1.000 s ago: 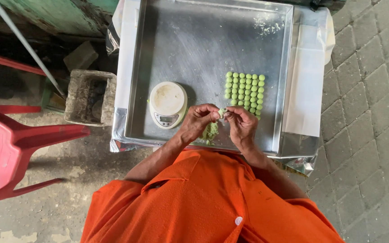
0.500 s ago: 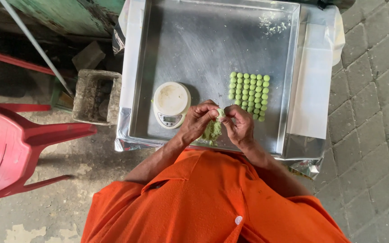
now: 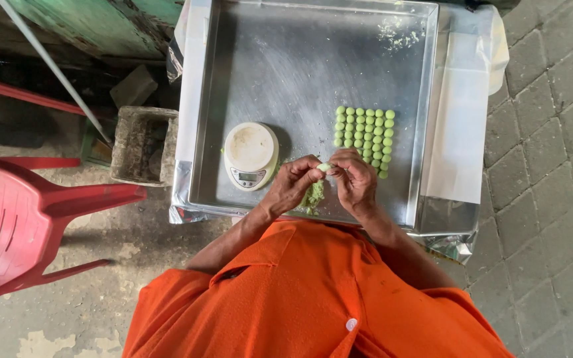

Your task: The person repeatedly pinches small portions of green dough from a pile on a metal tray, rolls them into uniform balls between the palms, and places them in neat rows on the tray. A digital scale sits nearby but is not actively used during the clip.

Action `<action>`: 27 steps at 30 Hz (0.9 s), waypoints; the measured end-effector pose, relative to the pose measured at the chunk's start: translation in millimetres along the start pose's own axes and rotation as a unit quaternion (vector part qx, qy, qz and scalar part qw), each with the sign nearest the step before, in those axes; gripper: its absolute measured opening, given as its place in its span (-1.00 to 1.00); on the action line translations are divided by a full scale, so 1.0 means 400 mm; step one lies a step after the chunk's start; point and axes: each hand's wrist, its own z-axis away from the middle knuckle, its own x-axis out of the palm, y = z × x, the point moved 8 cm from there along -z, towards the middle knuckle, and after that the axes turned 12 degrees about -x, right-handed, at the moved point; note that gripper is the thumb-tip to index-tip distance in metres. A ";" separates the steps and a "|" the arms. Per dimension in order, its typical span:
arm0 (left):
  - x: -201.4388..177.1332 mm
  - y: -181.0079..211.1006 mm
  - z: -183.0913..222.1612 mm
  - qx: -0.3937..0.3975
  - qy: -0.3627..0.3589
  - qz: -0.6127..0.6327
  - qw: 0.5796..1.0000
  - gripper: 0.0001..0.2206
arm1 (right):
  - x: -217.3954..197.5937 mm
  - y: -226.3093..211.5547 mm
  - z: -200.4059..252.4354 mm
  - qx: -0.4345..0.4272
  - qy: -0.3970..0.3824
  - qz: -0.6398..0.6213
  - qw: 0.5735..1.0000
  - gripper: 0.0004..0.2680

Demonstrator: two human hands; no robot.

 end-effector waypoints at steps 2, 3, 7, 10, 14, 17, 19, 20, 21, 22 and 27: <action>0.001 0.012 -0.006 0.010 0.004 -0.024 1.000 -0.82 | -0.005 0.035 0.041 0.132 0.048 -0.054 0.989 -0.86; 0.003 0.019 -0.005 0.012 0.005 -0.025 1.000 -0.82 | -0.004 0.038 0.046 0.129 0.048 -0.055 0.989 -0.86; 0.009 0.049 -0.013 0.028 0.025 -0.023 0.999 -0.86 | -0.007 0.049 0.044 0.182 0.086 -0.068 0.977 -0.80; 0.001 0.026 -0.025 0.050 0.029 0.028 0.998 -0.82 | 0.009 0.034 0.043 0.196 0.085 -0.110 0.971 -0.77; 0.000 0.039 -0.009 0.067 0.019 0.046 0.997 -0.74 | 0.019 0.001 0.002 0.185 0.043 -0.108 0.976 -0.81; -0.014 0.052 0.016 0.113 0.057 0.001 0.992 -0.83 | 0.008 0.010 0.014 0.172 -0.001 -0.026 0.985 -0.86; -0.020 0.046 0.017 0.119 0.058 -0.001 0.991 -0.87 | 0.013 0.006 0.010 0.161 -0.008 -0.014 0.987 -0.86; -0.024 0.045 0.018 0.124 0.058 -0.005 0.991 -0.88 | 0.017 0.002 0.006 0.151 -0.013 -0.004 0.988 -0.85; -0.032 0.050 0.020 0.126 0.061 -0.003 0.990 -0.88 | 0.024 0.015 0.014 0.149 -0.017 -0.004 0.989 -0.85; -0.029 0.045 0.016 0.107 0.028 0.015 0.994 -0.88 | 0.027 0.017 0.017 0.116 0.000 -0.039 0.992 -0.75; -0.026 0.025 0.019 0.040 -0.048 0.061 0.996 -0.81 | 0.055 -0.069 -0.065 -0.021 -0.065 -0.039 0.997 -0.74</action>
